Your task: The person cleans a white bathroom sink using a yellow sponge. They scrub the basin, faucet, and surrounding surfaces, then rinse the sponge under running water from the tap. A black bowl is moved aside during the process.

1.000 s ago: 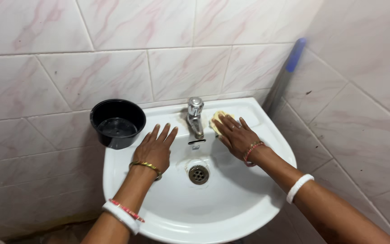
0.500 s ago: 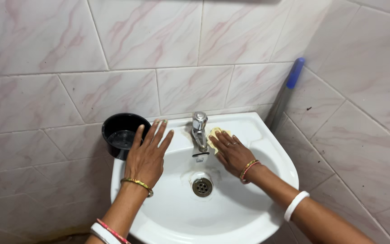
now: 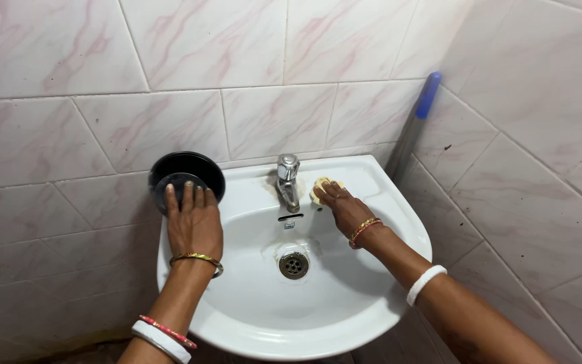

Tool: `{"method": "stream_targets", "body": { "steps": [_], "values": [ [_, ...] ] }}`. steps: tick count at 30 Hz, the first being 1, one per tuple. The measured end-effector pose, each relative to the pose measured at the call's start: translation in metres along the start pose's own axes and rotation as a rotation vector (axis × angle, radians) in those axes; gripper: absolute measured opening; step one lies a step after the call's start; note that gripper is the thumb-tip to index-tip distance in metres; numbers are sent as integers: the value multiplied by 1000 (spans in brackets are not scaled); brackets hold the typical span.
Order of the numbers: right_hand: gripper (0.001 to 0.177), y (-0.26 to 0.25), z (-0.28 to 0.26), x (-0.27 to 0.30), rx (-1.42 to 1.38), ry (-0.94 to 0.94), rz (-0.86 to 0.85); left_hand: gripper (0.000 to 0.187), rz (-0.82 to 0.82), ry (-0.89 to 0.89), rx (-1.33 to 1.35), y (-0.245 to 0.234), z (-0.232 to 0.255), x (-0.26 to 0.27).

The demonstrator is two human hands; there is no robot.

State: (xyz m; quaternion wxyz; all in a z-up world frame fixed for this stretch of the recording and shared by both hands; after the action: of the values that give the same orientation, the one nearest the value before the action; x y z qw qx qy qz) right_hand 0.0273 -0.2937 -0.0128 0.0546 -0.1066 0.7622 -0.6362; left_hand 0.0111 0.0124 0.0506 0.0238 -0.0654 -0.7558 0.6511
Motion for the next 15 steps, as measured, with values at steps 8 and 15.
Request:
{"method": "stream_targets", "body": {
  "steps": [8,15],
  "values": [
    [58,-23,-12,21,9,-53,232,50,72,94,33,-14,20,10],
    [71,-39,-27,34,338,-259,295,57,160,187,-9,-42,59,10]
  ]
}}
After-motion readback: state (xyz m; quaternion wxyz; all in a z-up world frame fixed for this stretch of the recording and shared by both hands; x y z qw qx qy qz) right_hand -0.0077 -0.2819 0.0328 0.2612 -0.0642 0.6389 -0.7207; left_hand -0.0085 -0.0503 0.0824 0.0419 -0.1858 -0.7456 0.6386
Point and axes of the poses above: each hand's wrist, its own x-axis away from the middle knuckle, its own y-axis out of the palm, z = x × y, the point moved 5 cm from there along -x, towards the middle knuckle, and after that the axes turned 11 degrees about -z, right-handed, at the moved point
